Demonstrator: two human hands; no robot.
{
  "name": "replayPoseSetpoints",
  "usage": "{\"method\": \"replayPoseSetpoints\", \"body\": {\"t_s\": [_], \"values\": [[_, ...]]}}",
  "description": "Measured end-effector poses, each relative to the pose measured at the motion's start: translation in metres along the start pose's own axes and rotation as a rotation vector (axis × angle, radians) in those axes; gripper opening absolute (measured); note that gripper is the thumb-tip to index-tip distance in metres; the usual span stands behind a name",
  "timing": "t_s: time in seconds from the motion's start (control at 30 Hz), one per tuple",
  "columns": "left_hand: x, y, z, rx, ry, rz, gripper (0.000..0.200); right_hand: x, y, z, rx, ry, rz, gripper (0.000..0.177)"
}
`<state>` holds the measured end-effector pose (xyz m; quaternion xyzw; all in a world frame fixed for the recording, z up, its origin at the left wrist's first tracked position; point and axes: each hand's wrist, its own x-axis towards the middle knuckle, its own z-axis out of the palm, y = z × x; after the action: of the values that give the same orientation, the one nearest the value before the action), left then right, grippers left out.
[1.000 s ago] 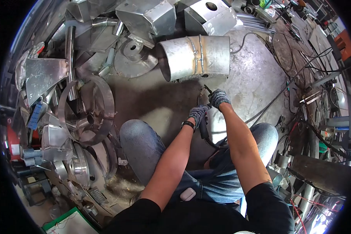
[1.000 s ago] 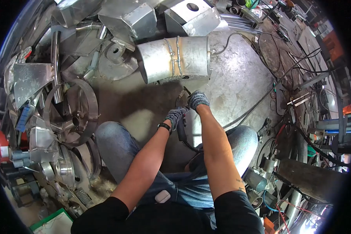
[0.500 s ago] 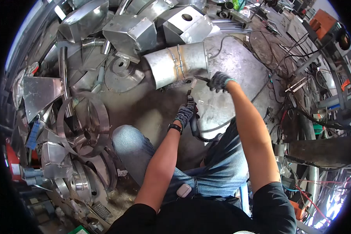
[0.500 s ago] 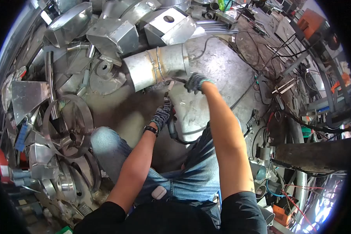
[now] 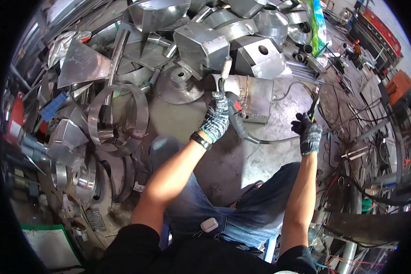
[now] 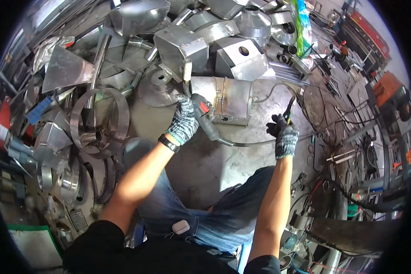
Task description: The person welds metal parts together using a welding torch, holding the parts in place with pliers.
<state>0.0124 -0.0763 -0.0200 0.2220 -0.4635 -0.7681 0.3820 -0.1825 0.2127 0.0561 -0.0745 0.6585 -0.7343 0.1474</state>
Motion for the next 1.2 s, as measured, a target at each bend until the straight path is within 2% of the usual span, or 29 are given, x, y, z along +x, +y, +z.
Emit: {"method": "replayPoseSetpoints", "body": {"t_s": [0.07,0.1,0.13,0.2,0.23,0.27,0.33,0.37,0.4,0.47,0.5,0.6,0.63,0.67,0.73,0.77,0.8,0.87,0.9,0.93,1.0,1.03,1.1,1.13,1.2], "values": [[0.023,-0.009,-0.026,-0.312,-0.695,-0.293,0.096,-0.034,-0.011,0.013,-0.109,0.049,-0.081,0.031],[-0.017,0.030,0.001,-0.332,-0.478,-0.442,0.071,-0.053,-0.015,0.018,-0.156,0.022,-0.154,0.029],[-0.031,0.042,0.009,-0.556,-0.063,-0.472,0.078,-0.063,-0.013,0.019,-0.161,0.001,-0.184,0.027],[-0.030,0.014,-0.006,-0.545,-0.175,-0.501,0.082,-0.083,-0.016,0.023,-0.254,-0.052,-0.225,0.027],[-0.037,0.021,0.001,-0.423,-0.199,-0.479,0.079,-0.095,-0.024,0.028,-0.338,-0.078,-0.244,0.026],[-0.048,0.025,0.005,-0.449,-0.287,-0.445,0.067,-0.108,-0.034,0.034,-0.385,-0.103,-0.267,0.024],[-0.065,0.037,0.017,0.118,-0.199,-0.155,0.059,-0.126,-0.052,0.039,-0.467,-0.171,-0.319,0.023],[-0.042,-0.008,-0.010,-0.393,-0.476,-0.430,0.052,-0.134,-0.066,0.040,-0.610,-0.211,-0.418,0.021],[-0.049,-0.001,-0.004,-0.396,-0.476,-0.446,0.052,-0.143,-0.081,0.045,-0.806,-0.241,-0.595,0.020],[-0.066,0.029,0.017,-0.052,-0.298,-0.029,0.045,-0.152,-0.098,0.049,-1.017,-0.243,-0.762,0.020],[-0.053,0.015,0.002,-0.248,-0.464,-0.141,0.039,-0.160,-0.110,0.056,-1.041,-0.264,-0.754,0.023],[-0.052,0.013,-0.008,-0.393,-0.508,-0.256,0.037,-0.169,-0.133,0.065,-1.153,-0.309,-0.941,0.026],[-0.045,-0.026,-0.023,-0.327,-0.430,-0.165,0.040,-0.172,-0.136,0.065,-1.145,-0.305,-0.946,0.030],[-0.040,-0.031,-0.027,-0.329,-0.431,-0.171,0.040,-0.176,-0.145,0.067,-1.171,-0.315,-1.009,0.035],[-0.032,-0.031,-0.032,-0.470,-0.630,-0.436,0.045,-0.186,-0.162,0.080,-1.307,-0.304,-0.921,0.038],[-0.034,-0.029,-0.029,-0.474,-0.629,-0.440,0.045,-0.185,-0.163,0.080,-1.291,-0.309,-0.902,0.042],[-0.035,-0.029,-0.023,-0.446,-0.582,-0.435,0.047,-0.185,-0.166,0.082,-1.296,-0.310,-0.902,0.042],[-0.039,-0.025,-0.007,-0.391,-0.486,-0.425,0.084,-0.187,-0.177,0.086,-1.392,-0.318,-0.978,0.043],[-0.029,-0.070,-0.020,-0.269,-0.418,-0.296,0.074,-0.187,-0.180,0.088,-1.393,-0.334,-0.995,0.043],[-0.034,-0.060,-0.015,-0.273,-0.418,-0.298,0.074,-0.187,-0.183,0.089,-1.397,-0.335,-0.994,0.043],[-0.047,-0.017,0.003,-0.205,-0.218,-0.327,0.062,-0.185,-0.188,0.091,-1.506,-0.350,-1.076,0.041],[-0.047,-0.005,0.003,-0.208,-0.218,-0.329,0.062,-0.187,-0.192,0.093,-1.533,-0.379,-1.095,0.040],[-0.040,0.011,-0.004,-0.809,-0.711,-0.685,0.057,-0.187,-0.200,0.096,-1.545,-0.401,-1.103,0.039],[-0.035,-0.012,-0.007,-0.814,-0.712,-0.684,0.057,-0.187,-0.203,0.097,-1.554,-0.424,-1.115,0.039],[-0.023,-0.078,-0.014,-0.282,-0.204,-0.221,0.059,-0.189,-0.205,0.097,-1.540,-0.419,-1.121,0.038]]}}
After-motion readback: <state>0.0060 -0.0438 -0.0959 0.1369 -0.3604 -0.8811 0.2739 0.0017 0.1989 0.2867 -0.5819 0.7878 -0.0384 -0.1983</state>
